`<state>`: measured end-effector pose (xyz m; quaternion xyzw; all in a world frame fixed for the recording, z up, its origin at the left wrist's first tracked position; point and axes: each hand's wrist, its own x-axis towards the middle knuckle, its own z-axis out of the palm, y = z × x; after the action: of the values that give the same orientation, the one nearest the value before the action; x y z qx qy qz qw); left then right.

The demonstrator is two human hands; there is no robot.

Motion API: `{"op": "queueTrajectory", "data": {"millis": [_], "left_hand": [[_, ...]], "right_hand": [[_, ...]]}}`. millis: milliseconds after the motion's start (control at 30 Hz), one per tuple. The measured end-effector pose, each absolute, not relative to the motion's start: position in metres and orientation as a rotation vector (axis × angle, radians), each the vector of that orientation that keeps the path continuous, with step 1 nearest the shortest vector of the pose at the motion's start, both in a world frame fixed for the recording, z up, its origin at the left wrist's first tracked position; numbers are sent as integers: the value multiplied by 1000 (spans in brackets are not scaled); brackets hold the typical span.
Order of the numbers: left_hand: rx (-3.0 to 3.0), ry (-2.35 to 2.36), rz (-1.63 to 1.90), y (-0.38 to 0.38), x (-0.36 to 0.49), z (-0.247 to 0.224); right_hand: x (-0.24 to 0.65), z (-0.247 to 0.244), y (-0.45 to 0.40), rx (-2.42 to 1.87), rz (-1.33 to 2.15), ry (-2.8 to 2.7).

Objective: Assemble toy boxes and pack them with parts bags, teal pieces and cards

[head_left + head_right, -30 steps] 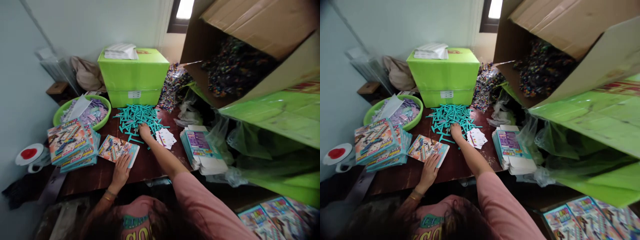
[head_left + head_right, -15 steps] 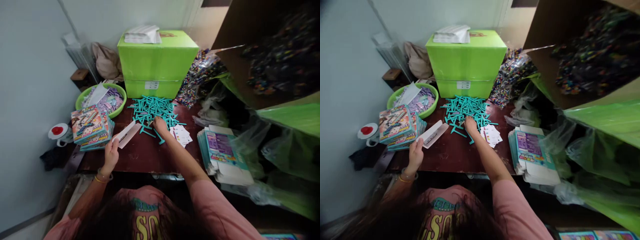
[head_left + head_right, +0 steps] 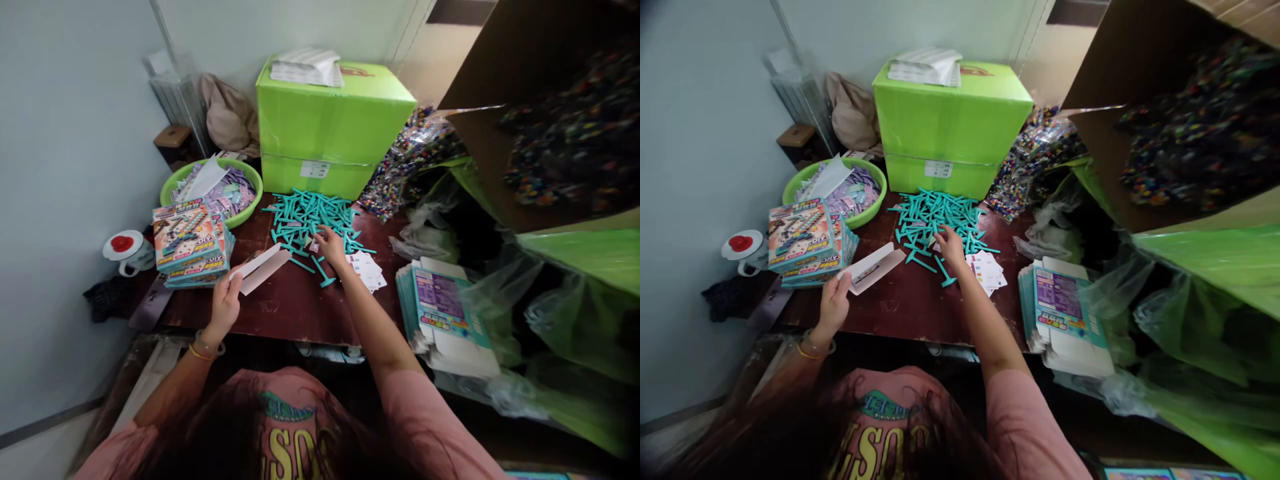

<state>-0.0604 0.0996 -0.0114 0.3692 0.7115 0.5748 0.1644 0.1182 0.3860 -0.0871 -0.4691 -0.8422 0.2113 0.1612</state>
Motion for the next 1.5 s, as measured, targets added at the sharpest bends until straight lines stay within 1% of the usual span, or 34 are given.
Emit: {"op": "queueTrajectory", "data": {"millis": [67,200,367,467,533,600,700,767,833,933,1033,1100,1233,1267,1333,1433,1500], "left_hand": [[1047,2021,1644,101,-59,-11],[1043,2011,1646,104,-56,-7],[1036,1993,1642,106,-59,-6],[1043,2008,1637,106,-62,-6],[1032,2003,1630,106,-63,-5],[1017,1988,1645,107,-63,-4],[1013,1978,1678,111,-60,-2],[1041,1954,1677,116,-57,-1],[1105,1929,1666,120,-55,0],[1173,1982,1667,124,-56,0],[1281,2061,1612,123,-61,-10],[1522,2033,1515,121,-62,-27],[2178,1935,1126,115,-56,-84],[2290,1946,998,114,-53,-99],[2414,1978,849,112,-47,-124],[2382,2041,863,111,-37,-146],[2306,2002,1004,115,-30,-153]], "right_hand": [[113,-86,388,-1368,620,-2443],[103,-93,378,-1477,520,-2530],[107,-96,365,-1441,509,-2577],[116,-83,360,-1413,509,-2569],[124,-66,352,-1376,505,-2541],[131,-42,335,-1235,551,-2395],[127,-5,293,-856,701,-2189],[111,11,260,-644,711,-2292],[87,15,234,-533,602,-2451],[64,3,224,-429,579,-2439],[80,-17,246,-473,649,-2247],[110,-31,274,-577,701,-2152],[185,-54,355,-1059,811,-2054],[202,-57,379,-1188,827,-2017],[233,-61,427,-1374,833,-1929],[262,-59,495,-1520,796,-1764],[270,-53,535,-1591,791,-1622]]}}
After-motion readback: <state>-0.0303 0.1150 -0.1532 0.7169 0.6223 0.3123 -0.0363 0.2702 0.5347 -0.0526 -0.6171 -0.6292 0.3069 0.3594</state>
